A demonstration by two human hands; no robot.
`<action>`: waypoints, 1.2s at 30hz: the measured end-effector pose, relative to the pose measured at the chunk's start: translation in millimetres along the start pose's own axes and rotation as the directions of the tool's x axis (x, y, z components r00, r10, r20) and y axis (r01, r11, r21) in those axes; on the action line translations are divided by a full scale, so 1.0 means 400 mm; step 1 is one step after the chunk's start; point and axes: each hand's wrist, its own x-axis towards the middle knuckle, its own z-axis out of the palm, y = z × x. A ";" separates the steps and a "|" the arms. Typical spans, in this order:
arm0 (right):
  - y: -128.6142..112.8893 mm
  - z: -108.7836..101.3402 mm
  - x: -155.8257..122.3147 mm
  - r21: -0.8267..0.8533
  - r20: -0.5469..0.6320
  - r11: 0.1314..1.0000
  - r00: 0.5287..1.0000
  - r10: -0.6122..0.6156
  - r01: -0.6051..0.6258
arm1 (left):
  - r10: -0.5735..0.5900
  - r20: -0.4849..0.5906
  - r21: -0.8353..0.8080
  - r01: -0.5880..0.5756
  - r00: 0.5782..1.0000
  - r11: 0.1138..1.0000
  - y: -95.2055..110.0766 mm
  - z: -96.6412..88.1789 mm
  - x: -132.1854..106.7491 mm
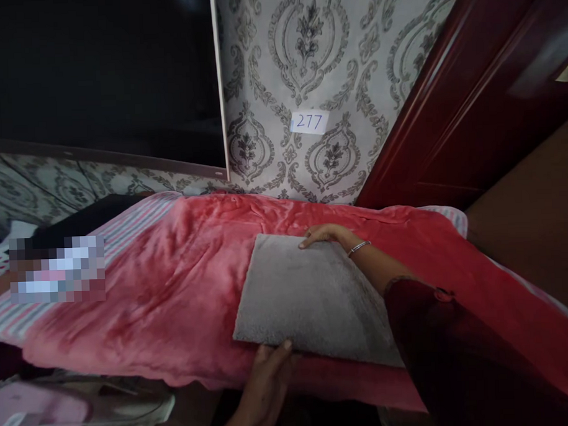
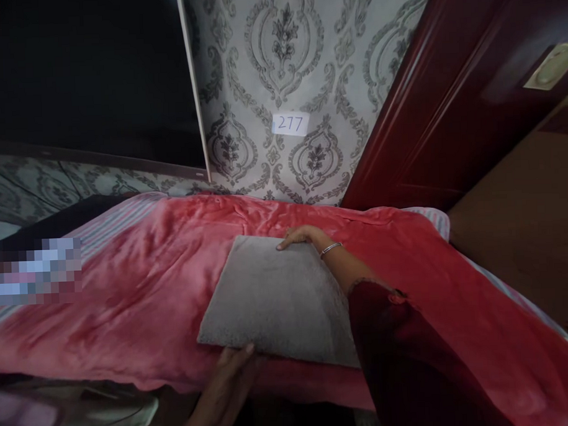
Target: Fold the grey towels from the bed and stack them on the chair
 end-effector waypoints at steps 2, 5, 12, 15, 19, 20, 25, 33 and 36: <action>0.004 0.001 -0.004 0.089 0.102 0.996 0.995 0.009 -0.018 | -0.026 -0.008 0.013 0.026 1.000 1.000 0.007 0.000 -0.003; 0.013 0.001 -0.016 0.197 0.160 0.979 0.987 0.010 -0.042 | -0.038 -0.019 0.026 0.039 0.999 0.999 0.017 0.007 -0.009; 0.009 0.000 -0.067 0.288 0.083 0.957 0.995 -0.058 0.031 | -0.020 -0.077 0.011 0.021 0.997 1.000 0.019 0.033 -0.005; -0.004 0.005 -0.101 0.324 0.008 0.942 0.996 -0.092 0.084 | 0.002 -0.107 -0.001 -0.002 0.994 1.000 0.023 0.047 0.006; -0.022 0.003 -0.175 0.297 -0.136 0.935 0.978 -0.158 0.192 | 0.038 -0.144 -0.039 -0.044 0.989 0.998 0.028 0.068 0.014; -0.026 0.000 -0.201 0.277 -0.179 0.935 0.968 -0.174 0.220 | 0.051 -0.153 -0.034 -0.057 0.987 0.998 0.030 0.075 0.012; -0.033 -0.024 -0.369 0.267 -0.400 0.902 0.891 -0.217 0.340 | 0.163 -0.171 0.090 -0.149 0.972 0.985 0.091 0.126 -0.013; 0.026 0.004 -0.561 0.556 -0.649 0.679 0.761 -0.005 0.479 | 0.325 0.088 0.357 -0.335 0.942 0.872 0.372 0.254 0.109; 0.091 0.094 -0.532 0.664 -0.631 0.586 0.768 0.106 0.465 | 0.285 0.084 0.405 -0.294 0.955 0.866 0.397 0.275 0.214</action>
